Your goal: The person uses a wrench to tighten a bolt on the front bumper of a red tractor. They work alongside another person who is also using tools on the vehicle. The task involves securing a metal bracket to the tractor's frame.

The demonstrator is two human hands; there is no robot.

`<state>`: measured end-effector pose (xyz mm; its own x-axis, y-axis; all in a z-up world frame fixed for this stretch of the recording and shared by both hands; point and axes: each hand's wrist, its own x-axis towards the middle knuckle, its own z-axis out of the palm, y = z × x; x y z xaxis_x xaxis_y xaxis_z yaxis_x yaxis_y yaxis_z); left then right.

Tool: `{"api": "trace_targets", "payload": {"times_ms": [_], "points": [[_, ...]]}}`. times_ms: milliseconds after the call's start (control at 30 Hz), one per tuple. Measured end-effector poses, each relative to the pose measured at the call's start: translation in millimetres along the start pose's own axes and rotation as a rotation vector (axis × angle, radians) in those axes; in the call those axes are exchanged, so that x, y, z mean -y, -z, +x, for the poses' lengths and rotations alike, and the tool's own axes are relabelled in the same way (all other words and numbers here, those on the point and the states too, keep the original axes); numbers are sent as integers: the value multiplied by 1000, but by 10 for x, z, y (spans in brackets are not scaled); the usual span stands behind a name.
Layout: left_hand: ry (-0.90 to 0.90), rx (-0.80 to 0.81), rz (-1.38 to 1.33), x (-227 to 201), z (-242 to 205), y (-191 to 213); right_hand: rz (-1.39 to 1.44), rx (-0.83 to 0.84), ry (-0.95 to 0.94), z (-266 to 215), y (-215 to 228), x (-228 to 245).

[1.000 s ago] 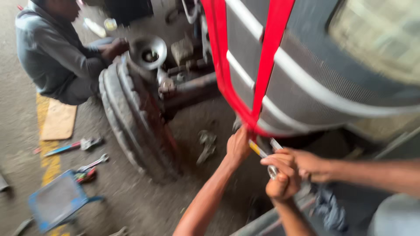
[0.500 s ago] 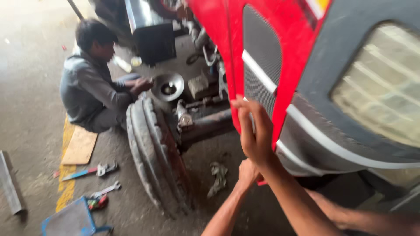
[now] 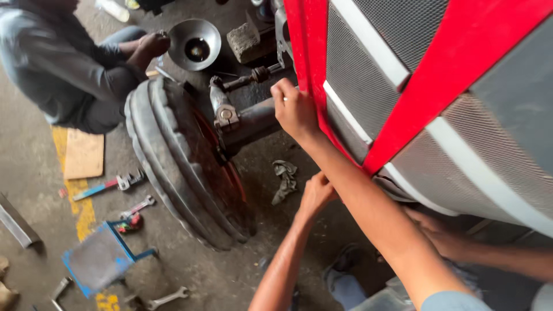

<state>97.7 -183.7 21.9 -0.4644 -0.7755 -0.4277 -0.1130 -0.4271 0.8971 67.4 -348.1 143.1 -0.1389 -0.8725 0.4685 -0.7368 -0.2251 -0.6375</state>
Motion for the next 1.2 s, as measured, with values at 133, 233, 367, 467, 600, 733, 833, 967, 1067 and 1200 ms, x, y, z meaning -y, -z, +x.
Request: {"api": "trace_targets", "payload": {"times_ms": [133,233,367,467,600,733,833,967,1067,1200], "points": [[18,0,-19,288,97,2,32,-59,71,-21,-275,-170],[47,63,-123,623,213,-94,84,-83,91,-164,-157,-181],[-160,46,-74,927,379,-156,39,96,-197,-439,35,-91],[-226,42,52,1038,407,-104,117,93,-80,-398,150,56],[-379,73,-121,1184,202,30,241,46,-240,-610,460,446],[88,23,-455,1227,104,366,660,71,-363,-1323,1066,677],[98,-84,-846,1211,93,667,609,204,-419,-2115,1590,726],[227,-375,-1255,986,74,812,463,425,-372,-3074,1829,576],[53,-302,-934,699,-91,609,347,598,-691,-3683,1662,246],[-150,-188,-357,379,-416,-94,214,656,-874,-4211,778,-682]]}}
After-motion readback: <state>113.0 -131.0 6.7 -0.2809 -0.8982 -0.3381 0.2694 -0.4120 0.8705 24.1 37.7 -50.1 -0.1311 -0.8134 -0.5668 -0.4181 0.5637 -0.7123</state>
